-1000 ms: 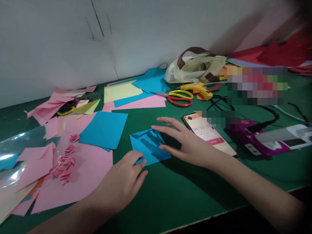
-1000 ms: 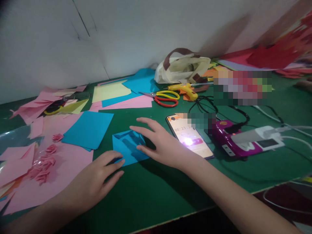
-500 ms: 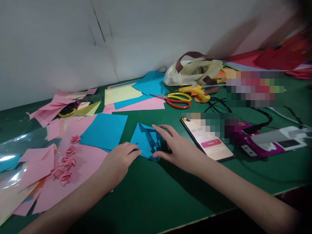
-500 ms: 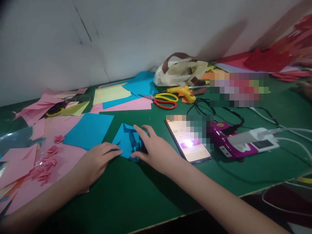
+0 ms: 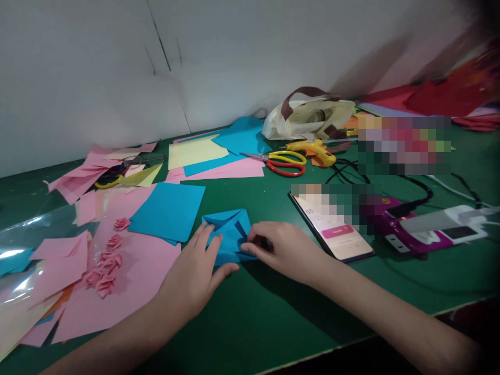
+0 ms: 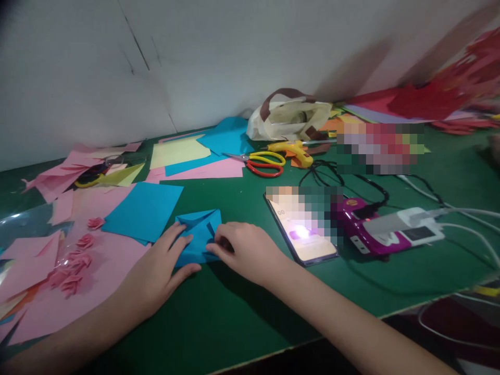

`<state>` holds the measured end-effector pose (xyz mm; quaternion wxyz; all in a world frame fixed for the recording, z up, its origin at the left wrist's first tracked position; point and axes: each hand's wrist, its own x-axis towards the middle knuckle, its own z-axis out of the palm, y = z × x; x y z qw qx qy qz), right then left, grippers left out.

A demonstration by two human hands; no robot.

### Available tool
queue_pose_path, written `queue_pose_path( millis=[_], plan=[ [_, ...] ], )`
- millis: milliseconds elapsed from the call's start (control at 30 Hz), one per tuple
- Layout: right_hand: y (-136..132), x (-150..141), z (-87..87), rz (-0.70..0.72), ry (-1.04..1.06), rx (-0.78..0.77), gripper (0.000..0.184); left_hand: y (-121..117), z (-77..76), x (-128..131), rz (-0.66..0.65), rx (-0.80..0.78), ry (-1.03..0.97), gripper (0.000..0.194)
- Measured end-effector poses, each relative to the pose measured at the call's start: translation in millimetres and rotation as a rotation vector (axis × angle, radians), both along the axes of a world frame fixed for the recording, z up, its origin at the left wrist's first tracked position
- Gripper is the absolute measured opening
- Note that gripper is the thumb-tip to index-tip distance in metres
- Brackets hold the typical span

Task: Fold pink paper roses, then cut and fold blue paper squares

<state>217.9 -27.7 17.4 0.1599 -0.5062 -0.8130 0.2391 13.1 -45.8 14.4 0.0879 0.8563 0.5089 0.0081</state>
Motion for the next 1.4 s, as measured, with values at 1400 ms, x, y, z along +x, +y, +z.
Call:
queue_pose_path(
  millis=[1400],
  plan=[
    [17,21,-30.5,0.477,-0.018,0.486,0.030,-4,-2.6,1,-0.192,-0.058,-0.077,0.067]
  ],
)
